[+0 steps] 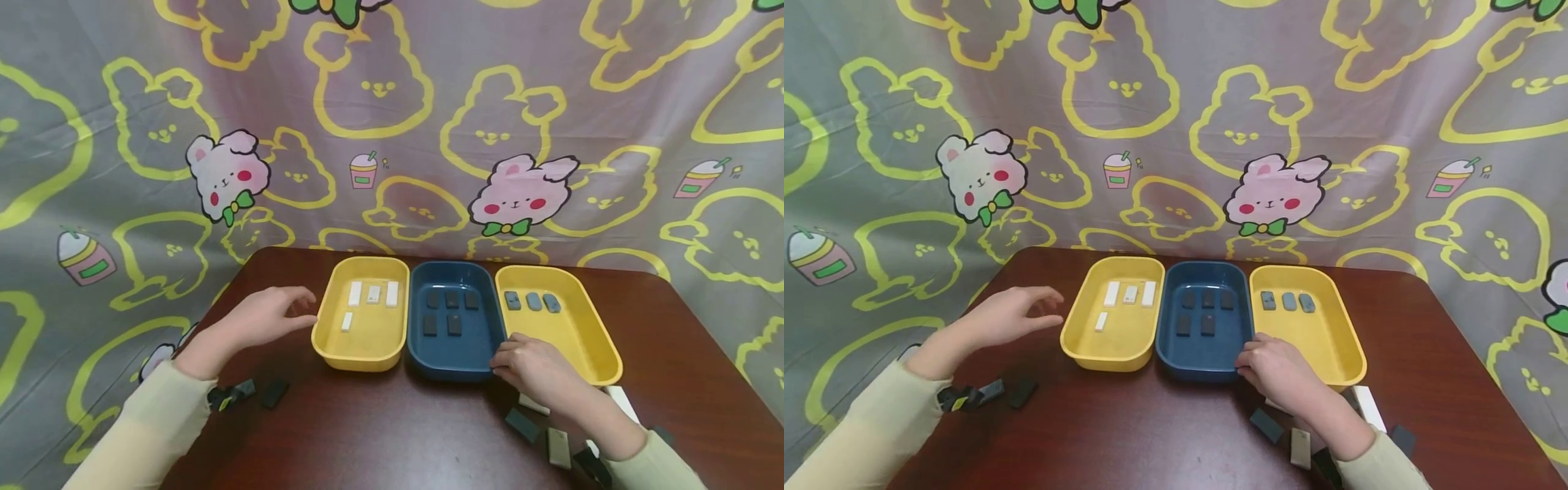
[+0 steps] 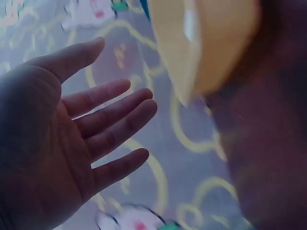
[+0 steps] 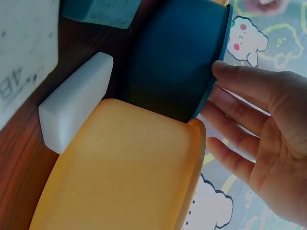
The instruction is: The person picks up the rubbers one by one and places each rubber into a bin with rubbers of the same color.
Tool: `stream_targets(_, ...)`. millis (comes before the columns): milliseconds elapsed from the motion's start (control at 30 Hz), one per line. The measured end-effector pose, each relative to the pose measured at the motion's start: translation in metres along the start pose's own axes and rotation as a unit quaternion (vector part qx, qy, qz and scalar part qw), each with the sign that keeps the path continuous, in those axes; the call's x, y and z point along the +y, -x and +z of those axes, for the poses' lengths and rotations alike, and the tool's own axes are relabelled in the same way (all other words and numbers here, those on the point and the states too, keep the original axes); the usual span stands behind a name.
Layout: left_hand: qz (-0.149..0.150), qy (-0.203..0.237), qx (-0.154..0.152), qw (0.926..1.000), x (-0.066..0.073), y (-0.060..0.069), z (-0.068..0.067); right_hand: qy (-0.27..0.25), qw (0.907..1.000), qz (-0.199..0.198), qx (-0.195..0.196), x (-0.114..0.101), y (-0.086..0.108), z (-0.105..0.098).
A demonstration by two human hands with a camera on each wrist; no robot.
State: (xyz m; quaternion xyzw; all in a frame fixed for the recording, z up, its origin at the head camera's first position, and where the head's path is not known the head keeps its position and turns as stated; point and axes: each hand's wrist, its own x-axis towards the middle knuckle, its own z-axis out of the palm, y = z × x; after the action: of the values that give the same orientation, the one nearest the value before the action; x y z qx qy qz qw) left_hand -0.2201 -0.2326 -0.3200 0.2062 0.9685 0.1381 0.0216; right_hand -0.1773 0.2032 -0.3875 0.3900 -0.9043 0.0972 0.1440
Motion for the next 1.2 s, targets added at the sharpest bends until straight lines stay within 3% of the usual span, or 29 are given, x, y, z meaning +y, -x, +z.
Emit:
stream_targets(100,-0.044,0.035,0.004,0.9984,-0.023,0.025,0.012,0.0,1.0,0.005,-0.002,0.0,0.0,-0.001)
stream_targets(267,-0.072,0.063,-0.004,0.9953,-0.053,0.061,0.042,-0.003,0.9999,0.01,-0.006,0.0,0.001,-0.002)
stream_targets(467,-0.116,0.093,-0.041,0.988,-0.069,0.085,0.066,-0.002,1.0,0.003,0.003,0.001,0.002,-0.002)
stream_targets(600,-0.131,0.109,-0.056,0.9839,-0.073,0.095,0.07,-0.006,1.0,0.004,0.004,0.001,0.002,-0.002)
stream_targets(867,-0.12,0.106,-0.048,0.986,-0.075,0.11,0.075,-0.01,0.9999,0.008,0.001,0.001,0.001,-0.001)
stream_targets(1200,-0.123,0.079,-0.047,0.9882,-0.073,0.112,0.078,-0.006,0.9999,0.011,0.004,0.0,0.0,0.001)
